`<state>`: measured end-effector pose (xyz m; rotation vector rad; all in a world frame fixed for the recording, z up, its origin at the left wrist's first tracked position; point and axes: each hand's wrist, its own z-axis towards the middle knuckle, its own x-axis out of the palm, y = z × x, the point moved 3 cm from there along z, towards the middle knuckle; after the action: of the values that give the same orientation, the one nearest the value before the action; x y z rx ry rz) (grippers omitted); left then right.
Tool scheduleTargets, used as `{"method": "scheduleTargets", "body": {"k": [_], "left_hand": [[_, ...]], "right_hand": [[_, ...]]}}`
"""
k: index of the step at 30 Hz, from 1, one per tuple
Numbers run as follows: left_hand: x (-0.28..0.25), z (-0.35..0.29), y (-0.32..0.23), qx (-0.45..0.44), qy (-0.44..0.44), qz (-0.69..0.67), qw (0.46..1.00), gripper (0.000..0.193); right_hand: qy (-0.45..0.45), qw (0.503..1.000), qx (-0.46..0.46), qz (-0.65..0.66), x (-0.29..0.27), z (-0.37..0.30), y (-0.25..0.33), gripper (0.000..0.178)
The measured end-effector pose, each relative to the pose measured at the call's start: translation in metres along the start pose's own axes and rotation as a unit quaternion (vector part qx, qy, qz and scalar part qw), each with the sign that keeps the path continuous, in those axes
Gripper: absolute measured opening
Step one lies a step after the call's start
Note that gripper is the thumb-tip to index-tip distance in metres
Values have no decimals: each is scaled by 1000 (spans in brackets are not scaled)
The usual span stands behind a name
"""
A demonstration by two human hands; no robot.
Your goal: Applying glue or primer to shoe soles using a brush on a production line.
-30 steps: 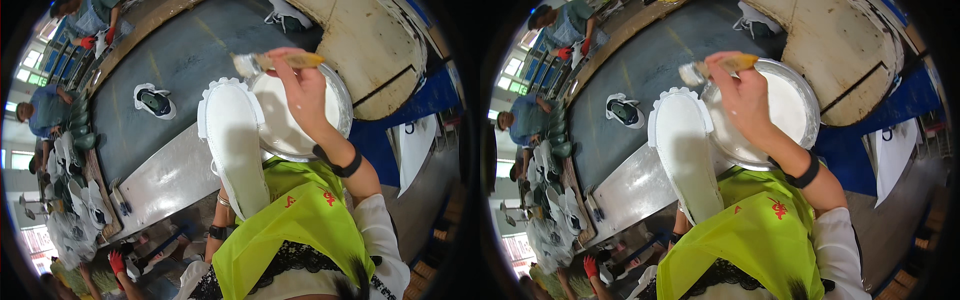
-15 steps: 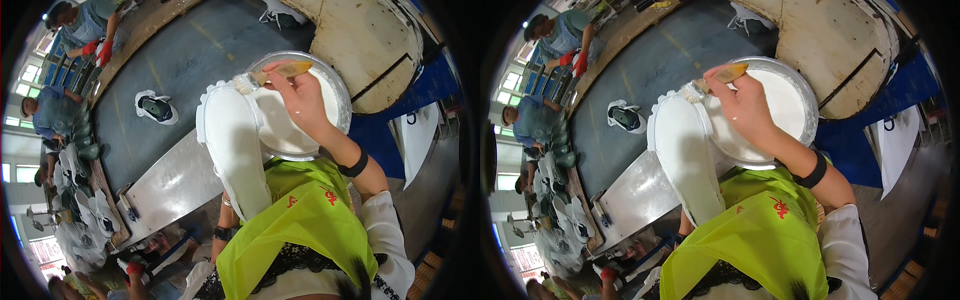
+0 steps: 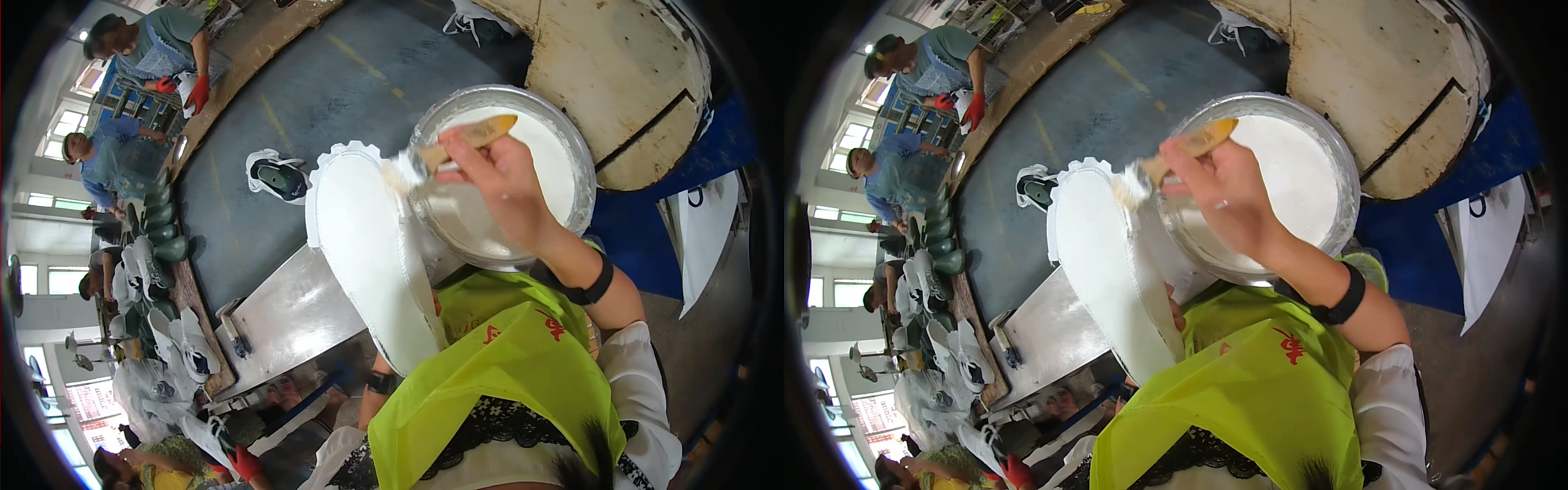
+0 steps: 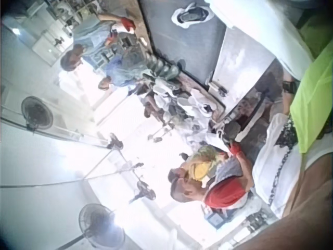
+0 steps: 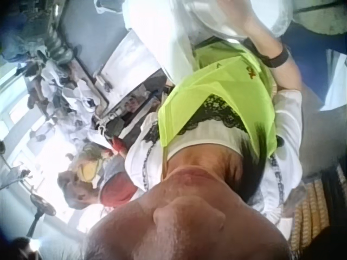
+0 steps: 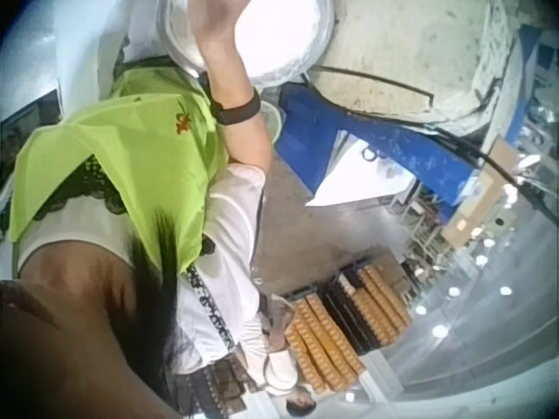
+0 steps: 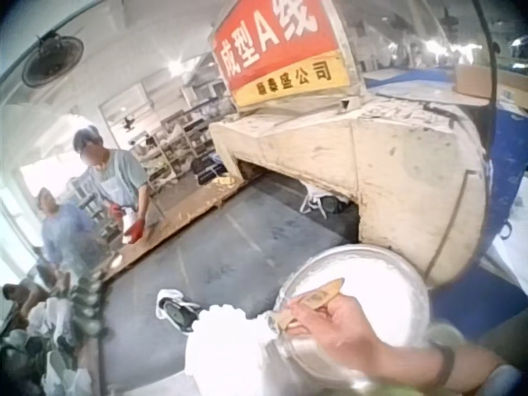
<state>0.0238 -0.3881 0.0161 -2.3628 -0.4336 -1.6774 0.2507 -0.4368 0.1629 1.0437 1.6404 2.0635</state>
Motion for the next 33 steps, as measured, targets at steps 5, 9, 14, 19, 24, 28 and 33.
{"method": "scheduleTargets", "body": {"k": [5, 9, 14, 19, 24, 28, 33], "left_hand": [[9, -3, -1, 139, -8, 335, 932, 49], [19, -2, 0, 137, -41, 367, 919, 51], [-13, -4, -10, -5, -70, 301, 951, 56], [37, -109, 16, -12, -54, 302, 952, 56], [-47, -60, -9, -23, -48, 295, 954, 57], [-70, -113, -22, -25, -47, 278, 959, 58], [-66, -140, -33, -47, -61, 256, 964, 59]], "right_hand": [[-15, 992, -127, -7, 12, 23, 18, 31], [8, 991, -28, -128, 1, -11, 15, 31], [54, 989, 36, -136, -4, -26, 22, 31], [69, 995, -37, -57, 19, 23, 22, 27], [-26, 992, -8, -124, -9, 60, 8, 28], [4, 965, 88, -248, -49, 37, -39, 31], [-99, 930, -81, -344, -85, 36, -46, 25]]}}
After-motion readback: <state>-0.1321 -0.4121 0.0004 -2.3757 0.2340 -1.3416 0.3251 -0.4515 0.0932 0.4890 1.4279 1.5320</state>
